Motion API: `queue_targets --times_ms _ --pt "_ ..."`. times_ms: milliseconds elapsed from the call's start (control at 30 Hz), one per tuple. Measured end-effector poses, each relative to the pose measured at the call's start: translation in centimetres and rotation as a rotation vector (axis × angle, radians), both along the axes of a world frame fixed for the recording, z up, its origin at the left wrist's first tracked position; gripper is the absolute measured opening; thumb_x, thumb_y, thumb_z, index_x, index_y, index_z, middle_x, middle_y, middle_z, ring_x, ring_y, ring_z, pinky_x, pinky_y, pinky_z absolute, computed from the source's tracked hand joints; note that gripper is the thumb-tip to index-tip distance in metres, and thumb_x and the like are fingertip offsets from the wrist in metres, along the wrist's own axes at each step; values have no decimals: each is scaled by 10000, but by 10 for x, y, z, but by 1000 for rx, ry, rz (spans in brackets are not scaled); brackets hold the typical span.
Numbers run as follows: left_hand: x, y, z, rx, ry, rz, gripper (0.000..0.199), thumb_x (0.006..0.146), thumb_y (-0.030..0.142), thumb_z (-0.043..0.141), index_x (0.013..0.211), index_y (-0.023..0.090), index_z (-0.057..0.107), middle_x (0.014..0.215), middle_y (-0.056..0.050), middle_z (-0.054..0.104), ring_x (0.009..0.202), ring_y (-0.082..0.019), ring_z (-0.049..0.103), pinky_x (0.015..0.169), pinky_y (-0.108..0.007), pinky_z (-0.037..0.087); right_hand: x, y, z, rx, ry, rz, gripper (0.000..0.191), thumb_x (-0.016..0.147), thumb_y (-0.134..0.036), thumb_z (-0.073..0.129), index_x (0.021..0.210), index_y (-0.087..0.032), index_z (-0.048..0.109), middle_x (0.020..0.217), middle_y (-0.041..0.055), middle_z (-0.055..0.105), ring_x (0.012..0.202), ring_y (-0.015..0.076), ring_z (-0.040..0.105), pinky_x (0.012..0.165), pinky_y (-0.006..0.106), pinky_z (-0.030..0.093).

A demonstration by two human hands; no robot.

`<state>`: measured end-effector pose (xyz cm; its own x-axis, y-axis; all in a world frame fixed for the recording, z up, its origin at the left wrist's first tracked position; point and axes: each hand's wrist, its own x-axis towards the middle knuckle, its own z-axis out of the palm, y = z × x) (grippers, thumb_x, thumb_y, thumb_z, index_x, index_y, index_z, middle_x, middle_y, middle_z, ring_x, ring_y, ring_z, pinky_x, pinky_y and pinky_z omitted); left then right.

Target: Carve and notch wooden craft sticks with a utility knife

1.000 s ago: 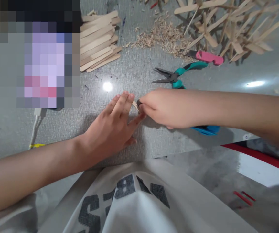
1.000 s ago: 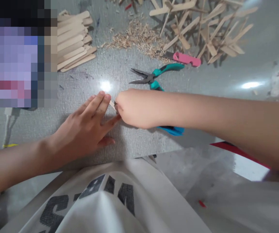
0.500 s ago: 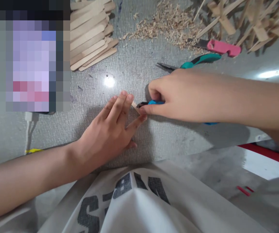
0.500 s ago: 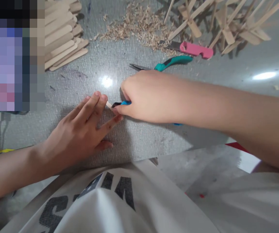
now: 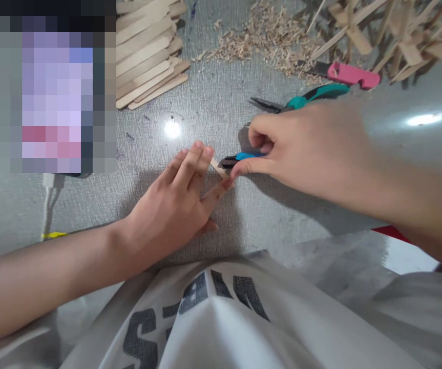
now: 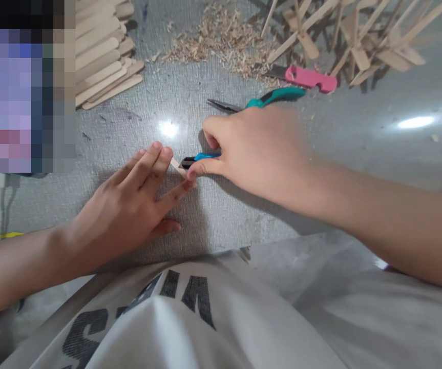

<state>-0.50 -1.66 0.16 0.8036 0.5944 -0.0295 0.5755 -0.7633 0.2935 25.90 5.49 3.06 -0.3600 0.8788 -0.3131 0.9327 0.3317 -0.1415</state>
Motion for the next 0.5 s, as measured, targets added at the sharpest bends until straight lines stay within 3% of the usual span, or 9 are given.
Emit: queue_targets --times_ms 233,433,500 --pt "-1 -3 -7 31 -49 9 814 1020 458 873 1704 135 572 1816 -314 469 1708 -524 466 1364 -661 487 -11 -12 3 54 40 -100 567 1003 -772 781 860 -239 650 885 83 776 751 224 599 671 383 238" --pt "-2 -3 -18 40 -133 18 749 1057 487 828 1677 145 587 1839 -292 449 1713 -520 461 1379 -703 454 -4 -14 -9 -58 294 -48 472 1058 -642 768 786 -266 682 792 55 704 766 251 625 691 400 289" --pt "-2 1 -25 94 -195 18 700 1065 483 825 1640 149 605 1822 -289 474 1705 -523 474 1376 -730 446 -4 -14 -10 -65 341 -92 437 1042 -597 801 786 -265 675 777 44 693 744 244 612 694 396 304"
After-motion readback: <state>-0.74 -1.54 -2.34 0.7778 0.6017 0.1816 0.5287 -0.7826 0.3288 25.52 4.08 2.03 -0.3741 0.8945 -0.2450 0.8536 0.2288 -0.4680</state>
